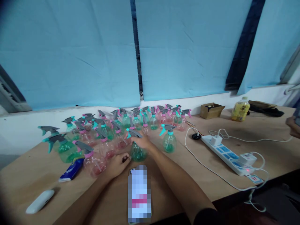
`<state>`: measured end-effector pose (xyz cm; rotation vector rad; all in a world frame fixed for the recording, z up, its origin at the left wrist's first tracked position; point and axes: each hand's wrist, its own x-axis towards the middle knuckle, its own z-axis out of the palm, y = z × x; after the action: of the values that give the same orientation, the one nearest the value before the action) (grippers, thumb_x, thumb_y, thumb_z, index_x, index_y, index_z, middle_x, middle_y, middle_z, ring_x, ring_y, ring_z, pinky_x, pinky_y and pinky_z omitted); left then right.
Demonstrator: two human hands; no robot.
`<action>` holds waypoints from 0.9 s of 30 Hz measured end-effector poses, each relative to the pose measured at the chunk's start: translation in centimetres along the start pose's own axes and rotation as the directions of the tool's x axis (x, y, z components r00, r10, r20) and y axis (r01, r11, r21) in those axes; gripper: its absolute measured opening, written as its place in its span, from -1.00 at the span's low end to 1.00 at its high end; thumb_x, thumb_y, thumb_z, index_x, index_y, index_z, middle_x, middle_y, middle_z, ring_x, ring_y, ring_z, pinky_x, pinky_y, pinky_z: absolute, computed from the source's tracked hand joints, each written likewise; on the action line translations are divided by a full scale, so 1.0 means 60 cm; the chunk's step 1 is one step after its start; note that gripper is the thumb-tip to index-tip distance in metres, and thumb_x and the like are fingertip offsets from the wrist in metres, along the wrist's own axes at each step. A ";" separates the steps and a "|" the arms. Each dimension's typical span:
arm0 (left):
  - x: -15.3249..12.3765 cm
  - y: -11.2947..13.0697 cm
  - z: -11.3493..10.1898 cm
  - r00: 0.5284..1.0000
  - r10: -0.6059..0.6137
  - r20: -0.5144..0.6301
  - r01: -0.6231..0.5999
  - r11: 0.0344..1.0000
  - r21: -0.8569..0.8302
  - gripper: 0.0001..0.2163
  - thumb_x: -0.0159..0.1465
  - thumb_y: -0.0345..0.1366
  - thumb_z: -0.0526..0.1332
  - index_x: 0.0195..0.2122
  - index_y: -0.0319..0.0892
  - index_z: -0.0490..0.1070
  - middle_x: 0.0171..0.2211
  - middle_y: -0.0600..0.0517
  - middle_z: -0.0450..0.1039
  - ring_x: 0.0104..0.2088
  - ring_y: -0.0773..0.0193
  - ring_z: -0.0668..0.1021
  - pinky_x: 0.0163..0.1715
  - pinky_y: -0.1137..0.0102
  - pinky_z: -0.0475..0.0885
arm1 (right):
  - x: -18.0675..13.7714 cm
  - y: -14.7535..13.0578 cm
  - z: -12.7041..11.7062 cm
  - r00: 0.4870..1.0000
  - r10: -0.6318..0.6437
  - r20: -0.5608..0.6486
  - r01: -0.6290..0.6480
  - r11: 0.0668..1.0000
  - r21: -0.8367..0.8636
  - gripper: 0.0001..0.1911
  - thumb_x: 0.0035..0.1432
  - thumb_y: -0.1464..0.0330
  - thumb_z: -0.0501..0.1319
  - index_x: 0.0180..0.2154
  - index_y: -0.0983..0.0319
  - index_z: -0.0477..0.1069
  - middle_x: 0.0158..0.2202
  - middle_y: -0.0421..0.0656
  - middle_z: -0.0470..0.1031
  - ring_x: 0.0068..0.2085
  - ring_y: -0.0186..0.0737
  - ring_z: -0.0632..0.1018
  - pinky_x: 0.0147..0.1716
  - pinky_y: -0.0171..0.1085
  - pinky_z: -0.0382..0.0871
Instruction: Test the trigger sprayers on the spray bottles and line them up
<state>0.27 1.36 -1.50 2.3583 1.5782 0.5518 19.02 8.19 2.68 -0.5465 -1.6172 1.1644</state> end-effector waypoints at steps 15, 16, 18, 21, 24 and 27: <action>0.000 -0.005 0.001 0.998 0.059 -0.009 -0.059 0.998 0.007 -0.78 0.34 -0.18 0.07 -0.35 -0.10 0.44 -0.43 0.08 0.52 -0.40 0.28 0.52 -0.43 0.45 0.19 | 0.000 -0.001 -0.004 1.000 0.001 -0.027 -0.001 1.000 -0.017 -0.73 -0.11 0.41 0.14 -0.31 0.12 0.50 -0.44 -0.26 0.53 -0.46 -0.26 0.50 -0.38 -0.26 0.45; 0.001 -0.005 0.001 0.998 0.058 -0.008 -0.058 0.998 0.007 -0.78 0.35 -0.17 0.07 -0.35 -0.10 0.44 -0.43 0.08 0.52 -0.40 0.28 0.52 -0.43 0.45 0.19 | 0.000 -0.001 -0.004 1.000 -0.004 -0.025 0.004 1.000 0.000 -0.74 -0.11 0.42 0.14 -0.32 0.13 0.50 -0.44 -0.25 0.53 -0.48 -0.27 0.49 -0.40 -0.26 0.44; 0.001 -0.005 0.001 0.999 0.052 -0.006 -0.052 0.999 0.005 -0.78 0.34 -0.17 0.07 -0.35 -0.10 0.44 -0.43 0.07 0.52 -0.40 0.28 0.52 -0.42 0.45 0.20 | -0.001 0.001 -0.003 0.999 -0.005 -0.034 0.006 1.000 0.023 -0.75 -0.11 0.43 0.13 -0.34 0.15 0.50 -0.46 -0.25 0.52 -0.50 -0.28 0.47 -0.42 -0.27 0.43; 0.001 -0.003 -0.001 0.999 0.050 -0.001 -0.050 0.999 -0.004 -0.78 0.34 -0.17 0.07 -0.34 -0.10 0.44 -0.43 0.07 0.53 -0.40 0.28 0.52 -0.43 0.45 0.20 | 0.000 0.004 -0.004 0.999 -0.018 -0.039 0.019 1.000 0.022 -0.72 -0.11 0.45 0.12 -0.31 0.15 0.50 -0.45 -0.25 0.52 -0.48 -0.28 0.48 -0.41 -0.28 0.43; 0.000 -0.002 -0.002 0.998 0.056 0.001 -0.056 0.998 -0.007 -0.77 0.34 -0.17 0.07 -0.35 -0.11 0.44 -0.42 0.07 0.53 -0.39 0.28 0.52 -0.42 0.45 0.21 | 0.001 0.007 -0.005 0.998 -0.055 -0.027 0.055 0.998 0.005 -0.68 -0.11 0.47 0.12 -0.27 0.14 0.50 -0.42 -0.26 0.53 -0.47 -0.29 0.49 -0.39 -0.28 0.44; 0.000 -0.003 -0.001 0.999 0.043 0.003 -0.043 0.999 0.002 -0.77 0.34 -0.16 0.07 -0.35 -0.11 0.44 -0.42 0.07 0.53 -0.40 0.28 0.52 -0.41 0.45 0.22 | 0.003 0.013 -0.007 0.998 -0.053 -0.020 0.053 0.998 0.027 -0.69 -0.11 0.48 0.12 -0.28 0.16 0.50 -0.42 -0.25 0.53 -0.48 -0.31 0.48 -0.42 -0.30 0.42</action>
<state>0.10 1.43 -1.50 2.3986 1.5301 0.5556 19.22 8.84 2.09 -0.4930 -1.5876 1.1369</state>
